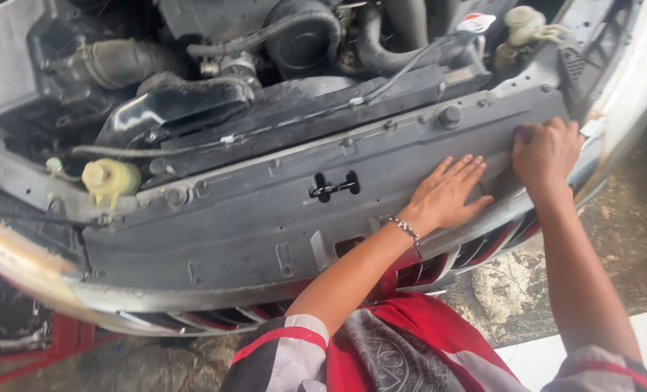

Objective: Cleaning and inspecting a car engine bay and reservoir.

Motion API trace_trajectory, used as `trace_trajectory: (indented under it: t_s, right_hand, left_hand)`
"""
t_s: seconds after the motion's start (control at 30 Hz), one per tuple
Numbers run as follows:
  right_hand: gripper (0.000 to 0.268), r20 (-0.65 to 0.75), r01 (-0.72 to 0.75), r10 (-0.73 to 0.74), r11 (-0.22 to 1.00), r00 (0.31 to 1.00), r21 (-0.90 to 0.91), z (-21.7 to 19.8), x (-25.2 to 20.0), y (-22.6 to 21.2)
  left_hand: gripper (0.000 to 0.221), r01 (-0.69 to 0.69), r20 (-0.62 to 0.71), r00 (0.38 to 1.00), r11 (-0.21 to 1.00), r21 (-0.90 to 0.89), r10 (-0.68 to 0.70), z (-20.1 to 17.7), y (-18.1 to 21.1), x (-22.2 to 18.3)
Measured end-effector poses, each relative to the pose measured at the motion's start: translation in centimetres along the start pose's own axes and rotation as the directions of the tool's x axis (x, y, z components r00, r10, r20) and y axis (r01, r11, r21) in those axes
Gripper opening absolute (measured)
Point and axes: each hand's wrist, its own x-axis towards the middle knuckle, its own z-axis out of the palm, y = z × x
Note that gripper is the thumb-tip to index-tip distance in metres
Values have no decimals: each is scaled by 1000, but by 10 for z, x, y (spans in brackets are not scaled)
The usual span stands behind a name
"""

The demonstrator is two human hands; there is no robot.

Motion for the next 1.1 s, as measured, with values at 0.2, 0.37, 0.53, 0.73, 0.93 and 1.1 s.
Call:
trace_trajectory:
  t_s: [0.2,0.37,0.53,0.73,0.93,1.1]
  right_hand:
    - [17,162,92,-149,944,975,317,-25,-12,-17]
    - [19,-4,83,-83,996,997,-15,35,5,49]
    - [17,176,20,-57,979,983,204,-13,-15,-22]
    - [22,208,37,-238,736,949,676,-109,-37,-168]
    - [32,85,165,-425,518,901,839,-142,-67,-301]
    - [36,-75,378,-677,312,732,871,-134,-89,-353]
  left_hand:
    - [81,9,-13,1000,998,69,-9,-8,-5,-20]
    - [77,34,-81,996,999,23,-32,-15,-2,-37]
    - [70,107,-148,984,992,67,-97,-36,1,-96]
    - [54,259,-338,912,965,34,-233,-106,-3,-188]
    - [43,573,-502,706,820,-9,-499,-126,-27,-273]
    - [47,728,-652,504,685,-32,-567,-121,-27,-309]
